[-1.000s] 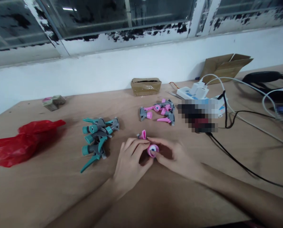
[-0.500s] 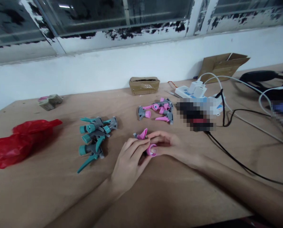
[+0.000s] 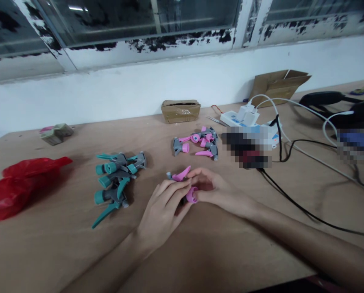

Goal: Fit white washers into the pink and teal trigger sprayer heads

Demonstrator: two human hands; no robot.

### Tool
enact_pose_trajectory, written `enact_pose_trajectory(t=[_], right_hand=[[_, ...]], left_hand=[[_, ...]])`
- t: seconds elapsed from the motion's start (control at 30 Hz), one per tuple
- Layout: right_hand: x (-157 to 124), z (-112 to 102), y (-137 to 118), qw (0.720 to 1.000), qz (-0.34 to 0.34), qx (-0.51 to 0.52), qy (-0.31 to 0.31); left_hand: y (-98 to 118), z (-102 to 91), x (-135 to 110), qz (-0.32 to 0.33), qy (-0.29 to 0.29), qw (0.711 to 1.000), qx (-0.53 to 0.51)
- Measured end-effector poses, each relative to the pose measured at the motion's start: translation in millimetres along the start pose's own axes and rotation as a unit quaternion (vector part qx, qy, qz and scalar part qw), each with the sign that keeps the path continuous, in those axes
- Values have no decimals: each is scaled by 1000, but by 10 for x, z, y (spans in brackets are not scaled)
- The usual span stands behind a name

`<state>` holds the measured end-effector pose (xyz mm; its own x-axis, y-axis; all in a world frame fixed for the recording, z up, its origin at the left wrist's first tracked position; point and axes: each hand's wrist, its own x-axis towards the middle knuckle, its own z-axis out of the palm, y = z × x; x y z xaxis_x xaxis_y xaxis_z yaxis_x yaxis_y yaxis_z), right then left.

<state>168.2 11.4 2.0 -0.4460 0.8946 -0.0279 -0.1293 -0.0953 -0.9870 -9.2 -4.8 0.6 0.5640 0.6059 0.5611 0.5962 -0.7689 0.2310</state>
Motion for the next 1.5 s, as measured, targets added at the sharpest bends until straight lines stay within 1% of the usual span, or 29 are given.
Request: enact_pose_trajectory(t=[0.1, 0.17, 0.27, 0.33, 0.47, 0.67, 0.8, 0.97, 1.17, 1.33, 1.5], right_hand=[[12, -53, 18, 998, 53, 31, -12], [17, -69, 34, 996, 68, 49, -8], [18, -39, 52, 995, 75, 71, 8], [20, 9, 61, 994, 69, 82, 21], [24, 98, 72, 995, 54, 60, 58], [8, 110, 30, 989, 97, 93, 69], [15, 100, 21, 985, 104, 111, 77], [26, 93, 35, 986, 99, 117, 72], [17, 83, 30, 984, 106, 122, 71], [27, 85, 16, 984, 104, 121, 81], [45, 76, 47, 984, 101, 134, 58]], left_hand=[[-26, -9, -7, -41, 3, 997, -58], [-39, -12, -13, -57, 2, 995, -84], [-44, -8, -21, -67, -2, 993, -96], [-41, 0, -24, -66, -4, 993, -96], [-42, 23, -26, -59, -10, 995, -84], [-43, 42, -25, -44, -19, 997, -61], [-44, 49, -19, -34, -24, 998, -50], [-50, 41, -17, -35, -32, 998, -41], [-34, 39, -15, -20, -46, 998, -29], [-20, 36, 3, 18, -56, 998, -2], [-7, 38, 1, 26, -61, 998, 23]])
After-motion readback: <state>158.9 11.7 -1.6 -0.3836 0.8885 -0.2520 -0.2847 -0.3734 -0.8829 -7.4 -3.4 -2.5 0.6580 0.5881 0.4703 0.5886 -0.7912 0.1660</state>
